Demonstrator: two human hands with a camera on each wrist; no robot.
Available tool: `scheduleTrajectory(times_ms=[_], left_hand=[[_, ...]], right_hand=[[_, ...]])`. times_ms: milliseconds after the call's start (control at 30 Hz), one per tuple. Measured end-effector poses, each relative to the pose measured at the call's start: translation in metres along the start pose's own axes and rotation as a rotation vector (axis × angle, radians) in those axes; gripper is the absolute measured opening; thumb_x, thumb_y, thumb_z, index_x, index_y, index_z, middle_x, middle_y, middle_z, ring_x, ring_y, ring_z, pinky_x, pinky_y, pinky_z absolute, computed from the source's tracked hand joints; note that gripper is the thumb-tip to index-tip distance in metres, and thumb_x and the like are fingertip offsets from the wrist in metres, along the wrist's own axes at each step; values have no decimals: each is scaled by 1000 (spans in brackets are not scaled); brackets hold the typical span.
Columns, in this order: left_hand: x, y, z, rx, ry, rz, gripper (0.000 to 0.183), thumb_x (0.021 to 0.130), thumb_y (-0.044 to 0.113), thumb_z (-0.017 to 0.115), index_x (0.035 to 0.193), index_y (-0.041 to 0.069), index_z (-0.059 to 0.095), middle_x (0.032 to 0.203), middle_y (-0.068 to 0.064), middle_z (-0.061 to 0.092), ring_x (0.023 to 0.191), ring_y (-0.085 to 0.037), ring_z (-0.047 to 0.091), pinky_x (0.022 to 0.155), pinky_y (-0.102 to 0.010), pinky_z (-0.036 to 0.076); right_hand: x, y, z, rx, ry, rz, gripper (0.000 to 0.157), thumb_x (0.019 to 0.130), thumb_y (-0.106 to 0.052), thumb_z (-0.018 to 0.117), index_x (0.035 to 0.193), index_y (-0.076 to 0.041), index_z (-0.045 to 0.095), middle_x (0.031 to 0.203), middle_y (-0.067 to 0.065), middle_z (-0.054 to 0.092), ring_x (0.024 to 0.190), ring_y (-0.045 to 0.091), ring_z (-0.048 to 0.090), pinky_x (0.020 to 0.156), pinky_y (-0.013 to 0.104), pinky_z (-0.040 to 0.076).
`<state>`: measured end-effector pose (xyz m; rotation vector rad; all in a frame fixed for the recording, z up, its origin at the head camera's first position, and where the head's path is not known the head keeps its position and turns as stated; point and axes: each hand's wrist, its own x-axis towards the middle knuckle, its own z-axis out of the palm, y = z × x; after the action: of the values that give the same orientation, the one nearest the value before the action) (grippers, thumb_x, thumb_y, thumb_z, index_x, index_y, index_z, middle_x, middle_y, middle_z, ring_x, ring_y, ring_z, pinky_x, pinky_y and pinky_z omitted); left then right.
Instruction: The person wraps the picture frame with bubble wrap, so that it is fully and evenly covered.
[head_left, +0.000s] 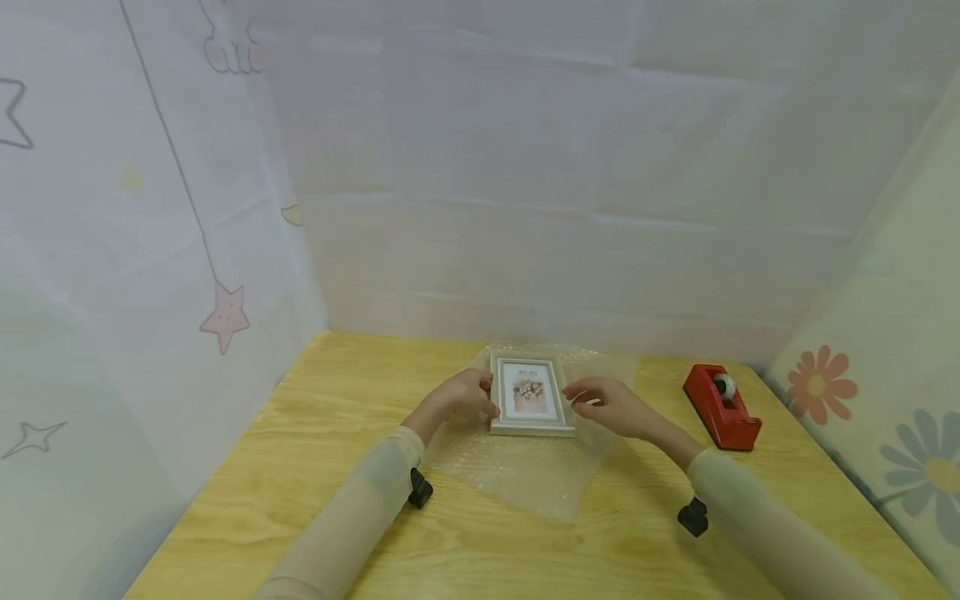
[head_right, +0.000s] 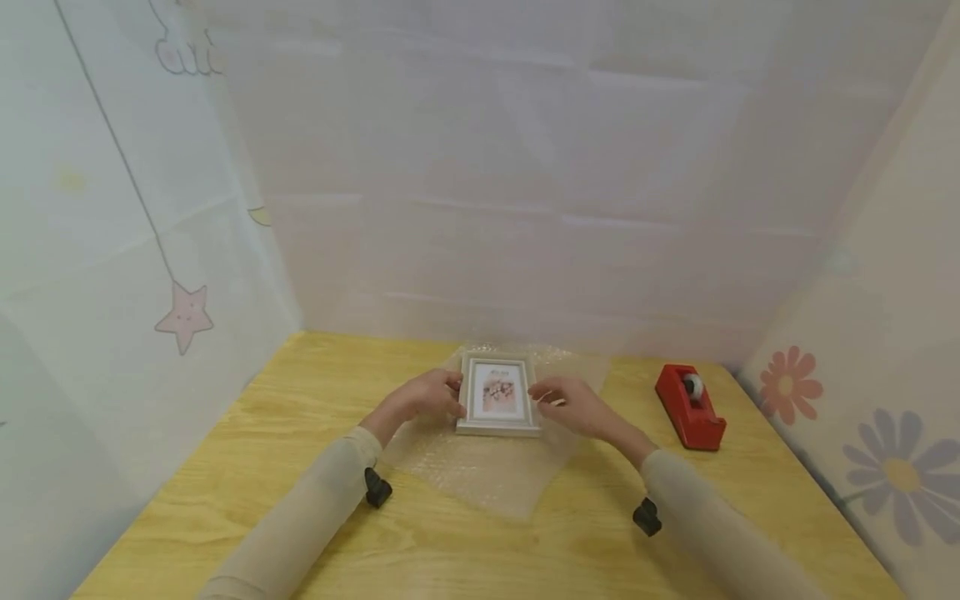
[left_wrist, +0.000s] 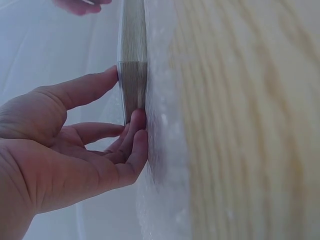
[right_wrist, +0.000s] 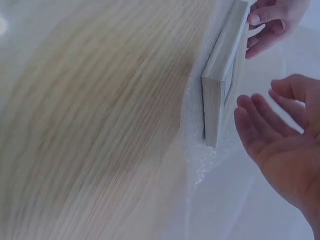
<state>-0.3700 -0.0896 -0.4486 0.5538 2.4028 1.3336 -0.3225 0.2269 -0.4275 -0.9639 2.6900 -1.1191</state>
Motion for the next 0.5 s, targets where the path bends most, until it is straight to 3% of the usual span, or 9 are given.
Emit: scheduleTrajectory(times_ms=[100, 267, 367, 500], left_hand=[[-1, 0, 0, -3, -2, 15, 46, 85, -1, 80, 80, 6, 35, 74, -3, 31, 65, -17, 31, 58, -32, 28], [-2, 0, 0, 6, -5, 20, 47, 85, -1, 80, 80, 7, 34, 74, -3, 31, 65, -17, 31, 58, -32, 28], [-1, 0, -1, 8, -5, 19, 46, 86, 0, 80, 81, 5, 35, 75, -4, 32, 66, -18, 32, 59, -32, 28], [-1, 2, -2, 15, -13, 6, 44, 86, 0, 80, 83, 4, 36, 77, -4, 33, 68, -18, 34, 59, -31, 30]], right_hand=[[-14, -7, 1, -33, -108, -88, 41, 98, 7, 59, 138, -3, 59, 135, 22, 59, 121, 38, 58, 96, 56, 48], [-37, -18, 8, -152, -260, -158, 68, 87, 20, 57, 150, -5, 49, 153, 21, 43, 140, 41, 39, 102, 61, 41], [-47, -21, 14, -222, -290, -181, 84, 78, 27, 54, 155, -6, 42, 160, 19, 33, 145, 40, 31, 102, 57, 42], [-55, -19, 23, -308, -259, -236, 96, 69, 31, 52, 156, -8, 41, 163, 15, 28, 147, 37, 27, 105, 55, 40]])
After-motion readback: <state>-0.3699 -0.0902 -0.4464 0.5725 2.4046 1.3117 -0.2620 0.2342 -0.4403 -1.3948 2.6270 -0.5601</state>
